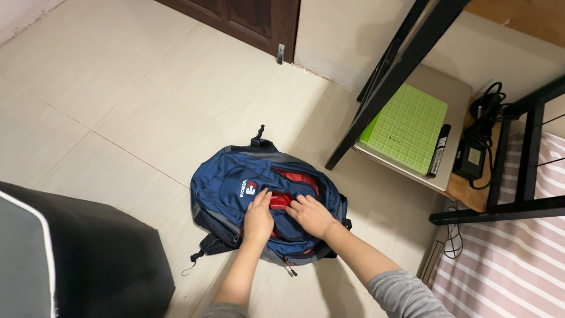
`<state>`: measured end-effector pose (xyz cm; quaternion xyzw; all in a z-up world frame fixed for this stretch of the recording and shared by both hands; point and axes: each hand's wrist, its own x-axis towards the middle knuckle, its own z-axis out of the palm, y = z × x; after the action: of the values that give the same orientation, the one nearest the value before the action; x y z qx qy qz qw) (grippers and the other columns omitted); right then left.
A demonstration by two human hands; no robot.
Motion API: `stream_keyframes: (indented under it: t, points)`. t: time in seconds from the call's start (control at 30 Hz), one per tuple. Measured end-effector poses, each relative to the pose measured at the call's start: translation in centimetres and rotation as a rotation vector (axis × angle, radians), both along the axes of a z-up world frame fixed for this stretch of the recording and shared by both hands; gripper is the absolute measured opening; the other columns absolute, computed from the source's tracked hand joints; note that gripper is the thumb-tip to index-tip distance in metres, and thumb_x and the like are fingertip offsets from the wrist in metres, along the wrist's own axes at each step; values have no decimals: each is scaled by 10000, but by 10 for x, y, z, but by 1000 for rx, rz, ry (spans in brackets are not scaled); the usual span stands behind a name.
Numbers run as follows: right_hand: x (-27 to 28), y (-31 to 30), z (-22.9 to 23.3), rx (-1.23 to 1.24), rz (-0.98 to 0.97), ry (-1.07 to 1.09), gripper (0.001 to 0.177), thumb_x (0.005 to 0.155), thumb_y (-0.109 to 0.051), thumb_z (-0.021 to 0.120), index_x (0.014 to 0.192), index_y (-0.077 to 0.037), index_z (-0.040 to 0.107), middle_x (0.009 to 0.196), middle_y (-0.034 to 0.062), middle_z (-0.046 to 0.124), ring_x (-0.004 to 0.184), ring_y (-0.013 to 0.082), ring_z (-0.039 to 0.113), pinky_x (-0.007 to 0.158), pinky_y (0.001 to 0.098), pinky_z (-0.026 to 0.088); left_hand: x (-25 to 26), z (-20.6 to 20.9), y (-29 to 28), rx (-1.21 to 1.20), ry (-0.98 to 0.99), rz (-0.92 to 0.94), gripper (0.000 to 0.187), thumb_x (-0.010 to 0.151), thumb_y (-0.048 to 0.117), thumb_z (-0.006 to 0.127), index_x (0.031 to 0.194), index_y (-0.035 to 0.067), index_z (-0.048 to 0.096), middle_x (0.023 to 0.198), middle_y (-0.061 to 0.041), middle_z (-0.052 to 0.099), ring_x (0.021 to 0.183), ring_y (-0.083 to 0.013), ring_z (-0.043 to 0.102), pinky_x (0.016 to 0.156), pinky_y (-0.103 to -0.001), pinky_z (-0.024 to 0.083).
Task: The person unpacks a blue backpack on the floor, removing a water bottle, charger, marker, smartphone, earphones, hair tie, glasses case, and wallet, placing each item on a white side table. The backpack is then zipped and set under the table.
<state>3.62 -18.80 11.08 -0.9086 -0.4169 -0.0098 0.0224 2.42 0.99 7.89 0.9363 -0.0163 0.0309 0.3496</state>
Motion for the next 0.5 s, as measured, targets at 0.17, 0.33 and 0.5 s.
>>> stream_keyframes:
  t: [0.17, 0.33, 0.5]
  points:
    - [7, 12, 19, -54, 126, -189, 273, 879, -161, 590, 1061, -11, 727, 1085, 73, 637, 1113, 248, 554, 911, 340, 438, 3, 19, 13, -235, -20, 62, 376, 912, -19, 545, 1253, 45, 689, 1336, -116, 654, 1151, -344, 651, 964, -384, 519]
    - [21, 34, 28, 208, 143, -297, 325, 856, -162, 589, 1087, 17, 731, 1223, 114, 659, 1194, 262, 569, 1032, 336, 429, 1, 36, 16, -294, -36, 64, 389, 917, -20, 530, 1264, 61, 687, 1297, -122, 668, 1137, -338, 663, 961, -374, 529]
    - [38, 54, 6, 92, 163, -247, 265, 818, -172, 587, 973, -33, 750, 1112, 102, 693, 1203, 285, 587, 1120, 415, 432, -8, 49, 12, -211, -172, 37, 393, 912, -18, 543, 1272, 50, 684, 1304, -136, 656, 1156, -375, 626, 979, -406, 504]
